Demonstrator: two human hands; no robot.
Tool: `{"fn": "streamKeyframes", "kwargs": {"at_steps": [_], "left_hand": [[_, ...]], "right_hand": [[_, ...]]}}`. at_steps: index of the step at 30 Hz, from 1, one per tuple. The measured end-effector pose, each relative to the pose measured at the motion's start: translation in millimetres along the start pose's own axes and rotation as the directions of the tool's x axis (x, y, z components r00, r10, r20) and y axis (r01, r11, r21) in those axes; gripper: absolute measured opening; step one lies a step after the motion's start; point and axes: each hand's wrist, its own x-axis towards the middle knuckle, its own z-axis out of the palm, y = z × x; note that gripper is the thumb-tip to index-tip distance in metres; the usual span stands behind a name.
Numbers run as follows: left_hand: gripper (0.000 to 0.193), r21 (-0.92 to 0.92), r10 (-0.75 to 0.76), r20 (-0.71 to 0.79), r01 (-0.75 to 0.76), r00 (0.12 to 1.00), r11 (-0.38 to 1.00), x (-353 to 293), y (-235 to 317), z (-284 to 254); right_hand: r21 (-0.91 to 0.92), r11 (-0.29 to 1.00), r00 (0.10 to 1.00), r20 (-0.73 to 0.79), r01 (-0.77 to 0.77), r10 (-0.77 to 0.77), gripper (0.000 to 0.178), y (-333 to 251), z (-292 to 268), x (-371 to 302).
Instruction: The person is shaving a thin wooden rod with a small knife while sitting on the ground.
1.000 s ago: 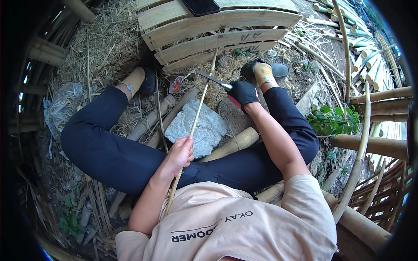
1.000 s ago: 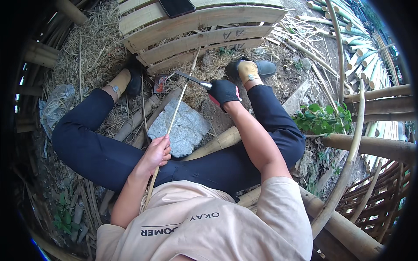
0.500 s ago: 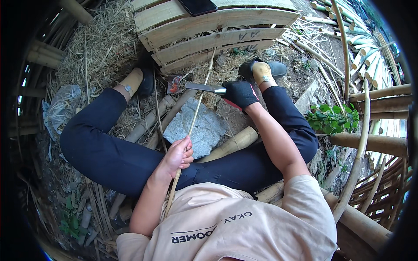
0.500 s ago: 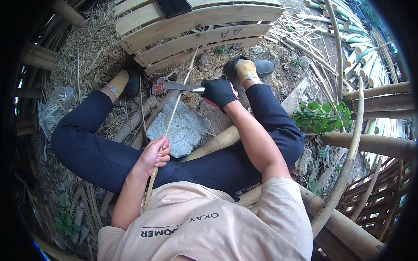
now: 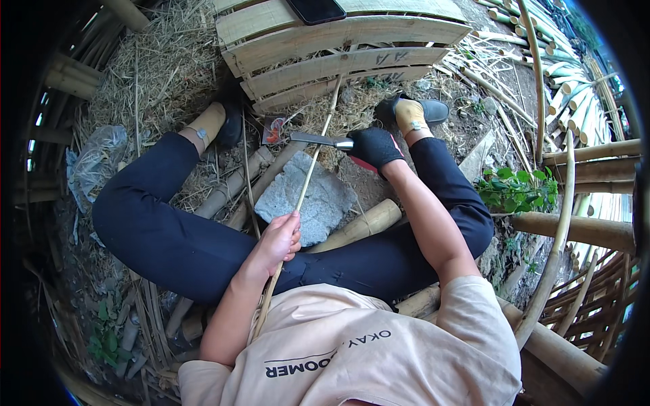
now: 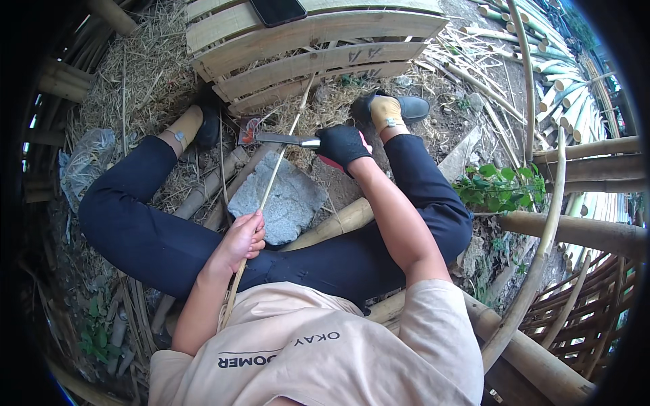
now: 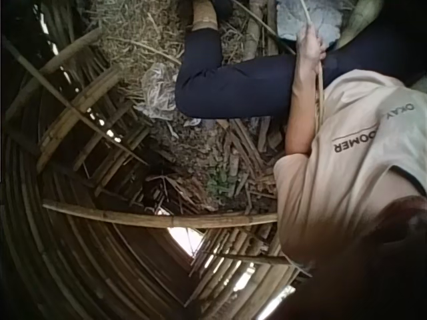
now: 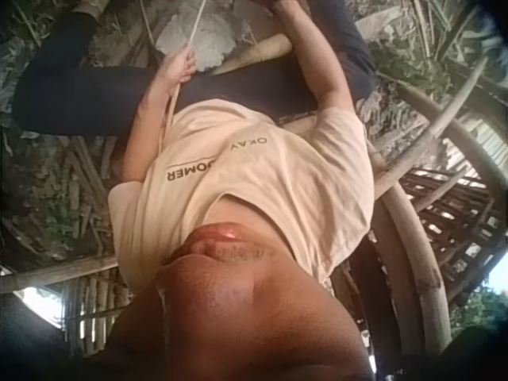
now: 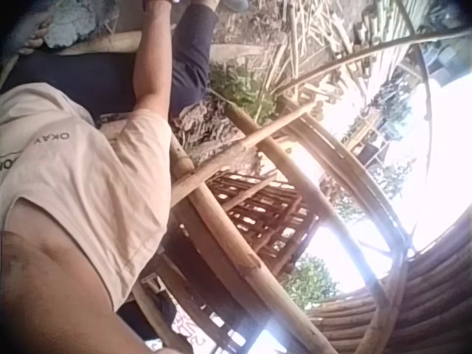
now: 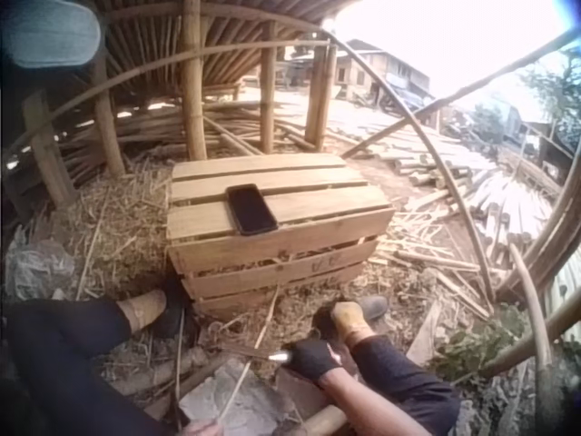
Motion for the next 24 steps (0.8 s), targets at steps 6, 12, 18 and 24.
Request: {"fn": "streamKeyframes", "kwargs": {"at_steps": [6,12,18,24], "left_hand": [[0.041,0.872,0.641,-0.117,-0.23,0.759,0.432,18.2,-21.7,5.8],[0.039,0.808,0.502,-0.215,-0.137,0.838,0.574,-0.1,-6.8,14.5],[0.041,0.768,0.518,-0.161,-0.224,0.84,0.601,11.3,-11.2,9.7],[0.041,0.662,0.429,-0.205,-0.198,0.88,0.723,19.2,-24.4,-9.6]], "right_hand": [[0.005,0.992,0.992,0.024,-0.123,0.123,0.032,34.9,25.8,17.4],[0.001,0.998,0.986,0.152,0.07,-0.069,0.033,10.5,10.6,-0.1],[0.022,0.983,0.983,0.013,-0.182,0.182,0.032,47.2,25.9,19.4],[-0.012,1.0,0.999,0.033,0.002,-0.002,0.03,15.8,15.8,7.3]]}}
